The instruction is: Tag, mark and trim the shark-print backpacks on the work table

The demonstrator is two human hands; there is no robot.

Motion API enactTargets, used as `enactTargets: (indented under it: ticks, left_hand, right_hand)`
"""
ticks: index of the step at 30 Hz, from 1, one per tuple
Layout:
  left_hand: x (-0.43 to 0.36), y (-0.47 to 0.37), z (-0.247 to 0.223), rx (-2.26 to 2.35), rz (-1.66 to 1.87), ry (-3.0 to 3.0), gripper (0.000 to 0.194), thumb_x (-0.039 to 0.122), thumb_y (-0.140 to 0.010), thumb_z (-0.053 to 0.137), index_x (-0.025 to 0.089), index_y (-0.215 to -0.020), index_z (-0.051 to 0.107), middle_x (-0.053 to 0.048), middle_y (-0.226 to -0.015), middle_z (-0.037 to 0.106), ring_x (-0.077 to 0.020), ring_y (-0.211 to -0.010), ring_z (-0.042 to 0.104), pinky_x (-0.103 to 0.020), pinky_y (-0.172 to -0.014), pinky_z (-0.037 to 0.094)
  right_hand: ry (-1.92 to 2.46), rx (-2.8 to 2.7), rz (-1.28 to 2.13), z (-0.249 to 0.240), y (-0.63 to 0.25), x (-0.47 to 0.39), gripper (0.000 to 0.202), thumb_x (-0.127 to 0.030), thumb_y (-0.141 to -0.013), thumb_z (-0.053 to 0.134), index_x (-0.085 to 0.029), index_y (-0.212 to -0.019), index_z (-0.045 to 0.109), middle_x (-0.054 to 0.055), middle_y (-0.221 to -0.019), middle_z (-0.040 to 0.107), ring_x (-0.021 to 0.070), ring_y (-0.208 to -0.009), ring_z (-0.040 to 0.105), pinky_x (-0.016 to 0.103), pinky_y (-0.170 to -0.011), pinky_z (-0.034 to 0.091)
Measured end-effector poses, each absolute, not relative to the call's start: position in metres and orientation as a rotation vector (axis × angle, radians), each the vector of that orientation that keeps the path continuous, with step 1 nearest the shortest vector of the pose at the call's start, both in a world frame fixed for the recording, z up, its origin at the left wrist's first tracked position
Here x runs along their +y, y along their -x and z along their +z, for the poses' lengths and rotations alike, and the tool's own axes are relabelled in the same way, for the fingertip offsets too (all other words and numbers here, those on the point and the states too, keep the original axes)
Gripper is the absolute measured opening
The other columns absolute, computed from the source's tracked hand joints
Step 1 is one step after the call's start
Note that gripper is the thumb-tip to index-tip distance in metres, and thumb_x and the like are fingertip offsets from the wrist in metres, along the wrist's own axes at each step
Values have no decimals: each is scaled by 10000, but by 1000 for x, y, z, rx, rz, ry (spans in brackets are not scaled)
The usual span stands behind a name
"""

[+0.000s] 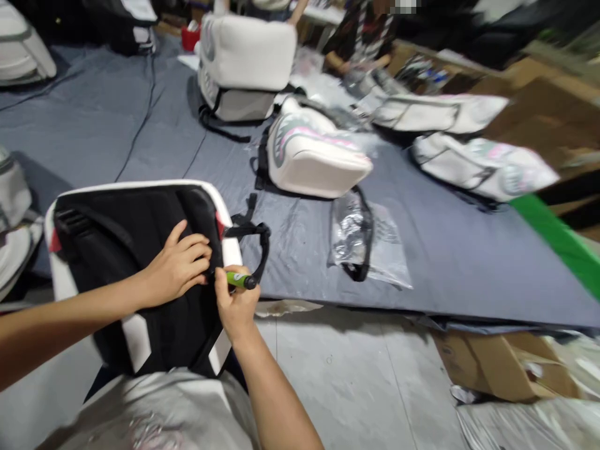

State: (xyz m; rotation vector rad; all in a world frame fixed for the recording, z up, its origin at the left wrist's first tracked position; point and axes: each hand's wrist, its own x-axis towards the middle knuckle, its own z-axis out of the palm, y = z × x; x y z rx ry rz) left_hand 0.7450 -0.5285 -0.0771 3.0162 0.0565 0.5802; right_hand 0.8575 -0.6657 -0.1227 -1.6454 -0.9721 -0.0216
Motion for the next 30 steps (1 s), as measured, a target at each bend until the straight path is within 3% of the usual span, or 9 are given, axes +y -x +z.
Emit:
enactTargets:
  ticks: [5,14,25,30]
  left_hand:
    - [-529,-743,-88,102,673,-2961,46,143,-852,631,174,-886,630,-59,-1009,676,-281,-1141,566,-643,-1164,238]
    - [-528,-743,-100,128,743,-2917,123,161,-876,548,204,-914,657,-43,-992,691,-275,-1124,574,-630,-1166,223]
    - [-520,-746,-90,82,610,-2998,55,212,-852,629,224,-904,640,-24,-985,681,-264,-1079,576,-604,-1176,203]
    - [-512,-751,-68,-33,330,-3101,134,237,-784,737,224,-867,633,-2,-936,651,-214,-950,590,-505,-1135,292]
  right_hand:
    - [1643,-989,-42,-120,-856,-662,193,-307,-946,568,-177,-816,625,16,-685,645,143,-593,619,257,-574,481]
    - [1672,-974,22,-122,-856,-662,229,-346,-935,554,-186,-790,631,24,-680,656,168,-629,633,270,-581,464]
    - [1663,-1012,10,-123,-859,-663,228,-334,-924,558,-182,-774,639,31,-695,670,174,-632,633,284,-625,463]
    - [1630,-1011,49,-123,-862,-663,230,-340,-932,552,-183,-784,631,33,-702,666,175,-656,640,277,-634,477]
